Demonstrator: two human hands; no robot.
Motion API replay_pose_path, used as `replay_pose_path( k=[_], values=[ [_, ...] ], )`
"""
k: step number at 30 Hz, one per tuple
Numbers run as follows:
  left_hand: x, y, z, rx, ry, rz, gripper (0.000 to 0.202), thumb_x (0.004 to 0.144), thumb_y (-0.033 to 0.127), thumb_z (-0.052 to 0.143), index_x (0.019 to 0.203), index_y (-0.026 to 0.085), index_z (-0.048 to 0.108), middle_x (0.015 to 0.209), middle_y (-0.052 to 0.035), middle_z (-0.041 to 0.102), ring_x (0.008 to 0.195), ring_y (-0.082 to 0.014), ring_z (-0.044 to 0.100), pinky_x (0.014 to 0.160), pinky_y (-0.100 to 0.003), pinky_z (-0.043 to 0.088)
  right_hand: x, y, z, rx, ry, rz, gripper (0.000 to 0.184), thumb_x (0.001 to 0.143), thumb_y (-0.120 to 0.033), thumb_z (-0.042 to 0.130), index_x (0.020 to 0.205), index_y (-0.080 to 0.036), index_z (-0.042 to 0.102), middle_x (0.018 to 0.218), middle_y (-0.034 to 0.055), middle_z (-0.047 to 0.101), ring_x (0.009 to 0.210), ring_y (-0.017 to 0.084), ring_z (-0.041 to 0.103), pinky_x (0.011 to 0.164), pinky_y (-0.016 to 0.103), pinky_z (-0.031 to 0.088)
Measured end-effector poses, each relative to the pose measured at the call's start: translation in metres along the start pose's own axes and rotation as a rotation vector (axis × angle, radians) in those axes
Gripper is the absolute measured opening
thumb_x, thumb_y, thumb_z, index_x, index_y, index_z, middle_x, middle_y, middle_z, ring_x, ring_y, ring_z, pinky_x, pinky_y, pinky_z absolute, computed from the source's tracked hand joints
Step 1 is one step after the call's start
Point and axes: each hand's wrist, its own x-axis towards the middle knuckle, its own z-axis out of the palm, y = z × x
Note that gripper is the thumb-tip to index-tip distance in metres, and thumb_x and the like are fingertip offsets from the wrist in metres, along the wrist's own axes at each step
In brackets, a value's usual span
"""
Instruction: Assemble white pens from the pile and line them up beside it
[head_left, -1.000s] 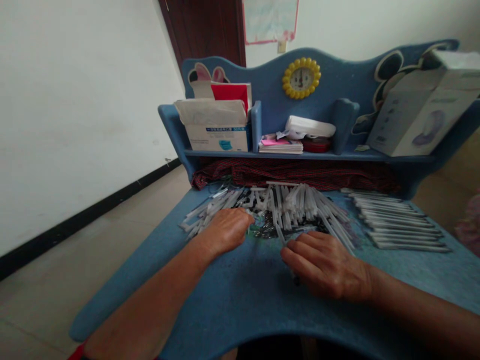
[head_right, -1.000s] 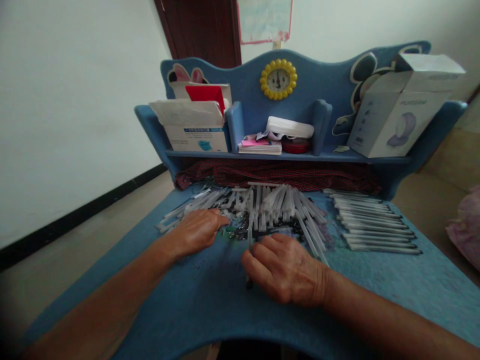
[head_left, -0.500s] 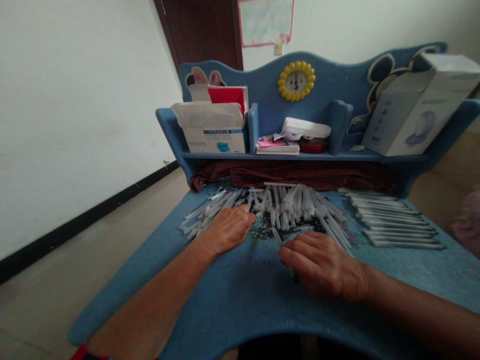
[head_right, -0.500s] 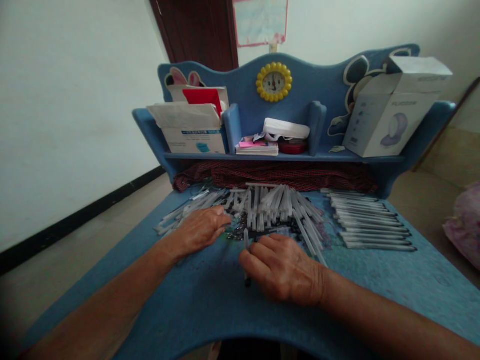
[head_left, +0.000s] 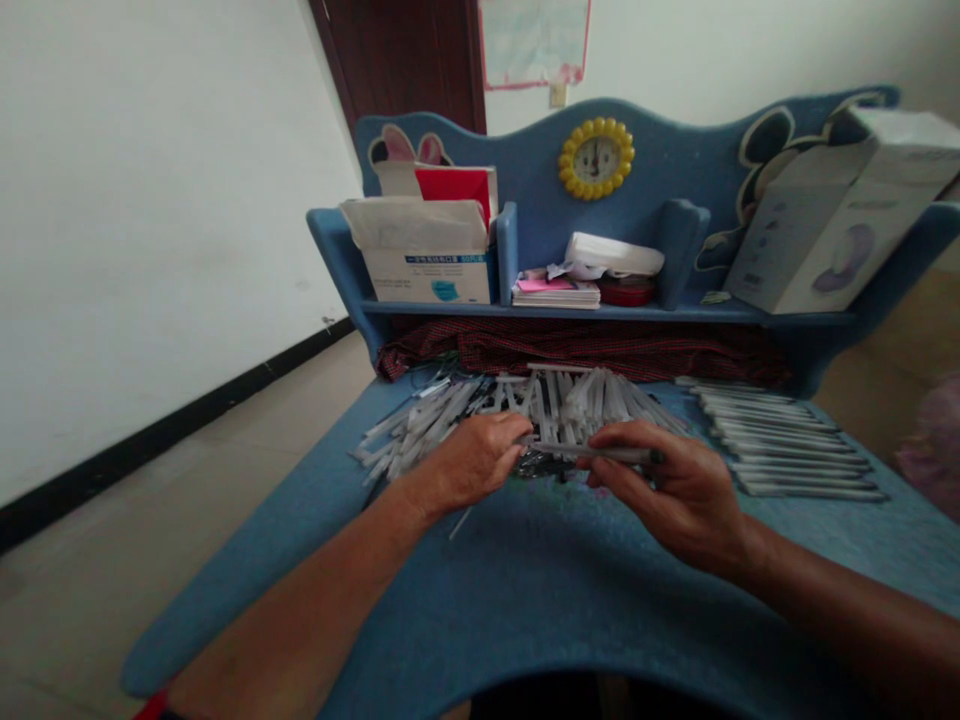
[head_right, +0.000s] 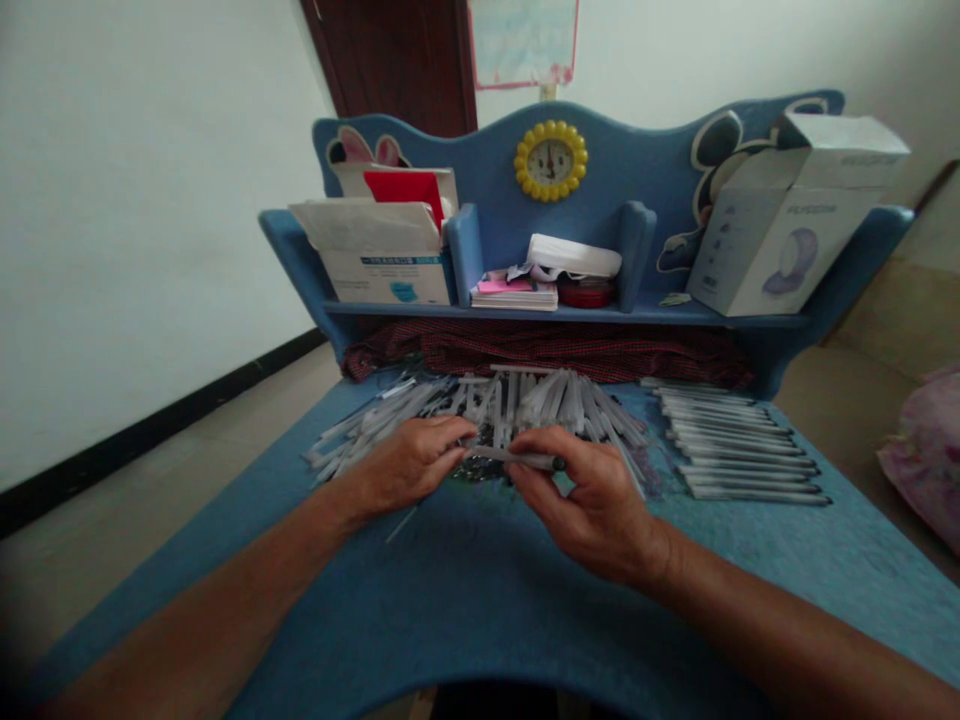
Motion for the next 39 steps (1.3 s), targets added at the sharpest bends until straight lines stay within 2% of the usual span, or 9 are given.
replay_pose_path(
  k=[7, 13, 17, 23, 30, 39],
  values=[
    [0.002, 0.008, -0.002, -0.068, 0.032, 0.025, 0.016, 0.084, 0.013, 0.045, 0.091, 0.013, 0.059, 0.081, -0.0076, 0.062, 0.077, -0.0176, 0.058, 0.071, -0.029, 0.045, 0.0, 0.006, 0.0, 0.094, -0.01, 0.121, 0.012, 0.084, -0.024, 0.06, 0.093, -0.017, 0.061, 0.071, 0.001, 0.068, 0.059, 0.012, 0.066, 0.055, 0.023, 0.054],
    [0.003, 0.014, -0.002, -0.163, 0.15, 0.02, 0.019, 0.086, 0.015, 0.045, 0.093, 0.013, 0.063, 0.083, -0.0071, 0.063, 0.079, -0.0164, 0.059, 0.072, -0.029, 0.047, 0.007, 0.006, 0.0, 0.415, 0.055, 0.374, 0.016, 0.081, -0.031, 0.063, 0.088, -0.017, 0.059, 0.07, 0.0034, 0.071, 0.057, 0.015, 0.067, 0.05, 0.025, 0.056],
    [0.003, 0.016, 0.0, -0.181, 0.188, -0.004, 0.019, 0.087, 0.018, 0.048, 0.093, 0.015, 0.065, 0.084, -0.0061, 0.064, 0.079, -0.0158, 0.06, 0.072, -0.028, 0.047, 0.013, 0.009, -0.003, 0.568, 0.106, 0.47, 0.021, 0.079, -0.034, 0.065, 0.089, -0.016, 0.057, 0.07, 0.0043, 0.071, 0.055, 0.015, 0.066, 0.051, 0.027, 0.055],
    [0.002, 0.023, 0.005, -0.162, 0.188, 0.018, 0.017, 0.087, 0.018, 0.047, 0.092, 0.014, 0.063, 0.079, -0.0055, 0.062, 0.074, -0.0153, 0.059, 0.067, -0.027, 0.046, 0.014, 0.019, -0.004, 0.678, 0.104, 0.509, 0.023, 0.079, -0.033, 0.066, 0.089, -0.015, 0.056, 0.069, 0.0039, 0.071, 0.053, 0.015, 0.066, 0.051, 0.028, 0.055],
    [0.0, 0.031, 0.008, -0.192, 0.197, -0.012, 0.015, 0.087, 0.017, 0.045, 0.09, 0.016, 0.06, 0.071, -0.0015, 0.057, 0.066, -0.013, 0.056, 0.061, -0.024, 0.044, 0.01, 0.025, -0.001, 0.735, 0.127, 0.548, 0.026, 0.076, -0.034, 0.069, 0.089, -0.015, 0.055, 0.067, 0.0033, 0.071, 0.053, 0.018, 0.066, 0.052, 0.031, 0.055],
    [-0.001, 0.035, 0.009, -0.178, 0.173, -0.023, 0.016, 0.087, 0.015, 0.044, 0.084, 0.015, 0.06, 0.066, -0.0009, 0.054, 0.062, -0.0126, 0.053, 0.058, -0.024, 0.041, 0.007, 0.03, 0.005, 0.795, 0.125, 0.588, 0.026, 0.076, -0.034, 0.069, 0.087, -0.015, 0.055, 0.066, 0.0028, 0.07, 0.052, 0.018, 0.066, 0.051, 0.031, 0.054]
  ],
)
